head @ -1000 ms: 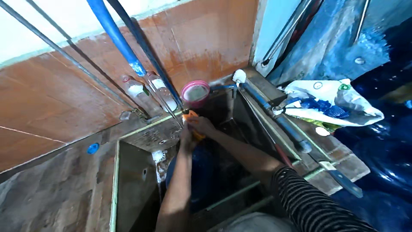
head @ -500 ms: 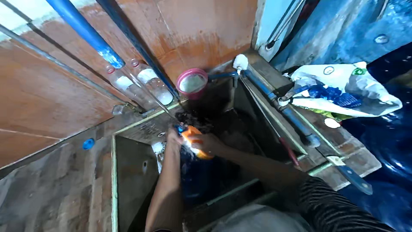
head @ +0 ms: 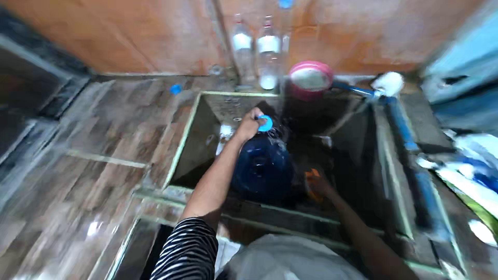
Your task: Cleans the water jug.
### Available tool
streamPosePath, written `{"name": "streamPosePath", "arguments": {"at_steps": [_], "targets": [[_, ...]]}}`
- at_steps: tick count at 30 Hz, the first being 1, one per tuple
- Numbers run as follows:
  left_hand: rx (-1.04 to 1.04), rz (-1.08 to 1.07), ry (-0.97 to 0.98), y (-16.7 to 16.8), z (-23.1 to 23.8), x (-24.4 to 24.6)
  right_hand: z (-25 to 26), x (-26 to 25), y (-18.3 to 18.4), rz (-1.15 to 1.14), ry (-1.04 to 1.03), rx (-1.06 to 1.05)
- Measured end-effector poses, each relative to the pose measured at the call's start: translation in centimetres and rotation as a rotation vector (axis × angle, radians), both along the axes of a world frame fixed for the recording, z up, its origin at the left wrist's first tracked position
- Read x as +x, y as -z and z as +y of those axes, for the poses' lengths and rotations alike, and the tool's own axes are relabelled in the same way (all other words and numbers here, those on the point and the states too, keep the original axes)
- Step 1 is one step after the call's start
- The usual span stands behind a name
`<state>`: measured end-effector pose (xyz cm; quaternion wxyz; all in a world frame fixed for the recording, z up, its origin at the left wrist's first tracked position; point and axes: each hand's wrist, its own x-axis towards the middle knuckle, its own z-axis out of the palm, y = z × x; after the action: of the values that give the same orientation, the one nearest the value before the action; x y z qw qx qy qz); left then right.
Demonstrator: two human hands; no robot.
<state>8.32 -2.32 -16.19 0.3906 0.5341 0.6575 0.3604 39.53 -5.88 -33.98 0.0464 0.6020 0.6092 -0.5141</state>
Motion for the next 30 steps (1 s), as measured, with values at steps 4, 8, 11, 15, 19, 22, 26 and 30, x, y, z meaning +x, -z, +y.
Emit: {"name": "streamPosePath", "arguments": {"at_steps": [4, 8, 11, 15, 19, 22, 26, 30], "targets": [[0.106, 0.269, -0.528, 2.2, -12.3, -8.8, -1.7, 0.5, 1.3, 0.044, -0.001, -0.008], [-0.151, 0.558, -1.112, 3.7, -29.0, -17.3, -0.5, 0.5, 1.4, -0.161, -0.480, 0.014], [-0.329, 0.691, -1.416, 4.0, -41.4, -20.9, -0.6, -0.1, 1.5, -0.239, -0.655, 0.055], [-0.598, 0.628, -1.674, 3.5, -51.3, -21.3, -1.6, -0.8, 2.2, -0.315, -0.609, 0.062], [-0.264, 0.638, -1.399, 4.6, -44.6, -18.9, -3.1, -1.6, -0.5, -0.291, -0.464, 0.054], [-0.007, 0.520, -0.825, 5.9, -32.8, -10.7, -3.2, -1.3, -0.3, -0.229, -0.353, 0.029], [-0.001, 0.316, -0.294, 9.5, -19.8, 0.0, -2.9, -0.3, 0.7, -0.211, -0.273, -0.003], [0.093, -0.032, -0.455, 9.8, -10.4, 6.1, -2.7, -0.3, -0.6, -0.146, -0.102, -0.020]]}}
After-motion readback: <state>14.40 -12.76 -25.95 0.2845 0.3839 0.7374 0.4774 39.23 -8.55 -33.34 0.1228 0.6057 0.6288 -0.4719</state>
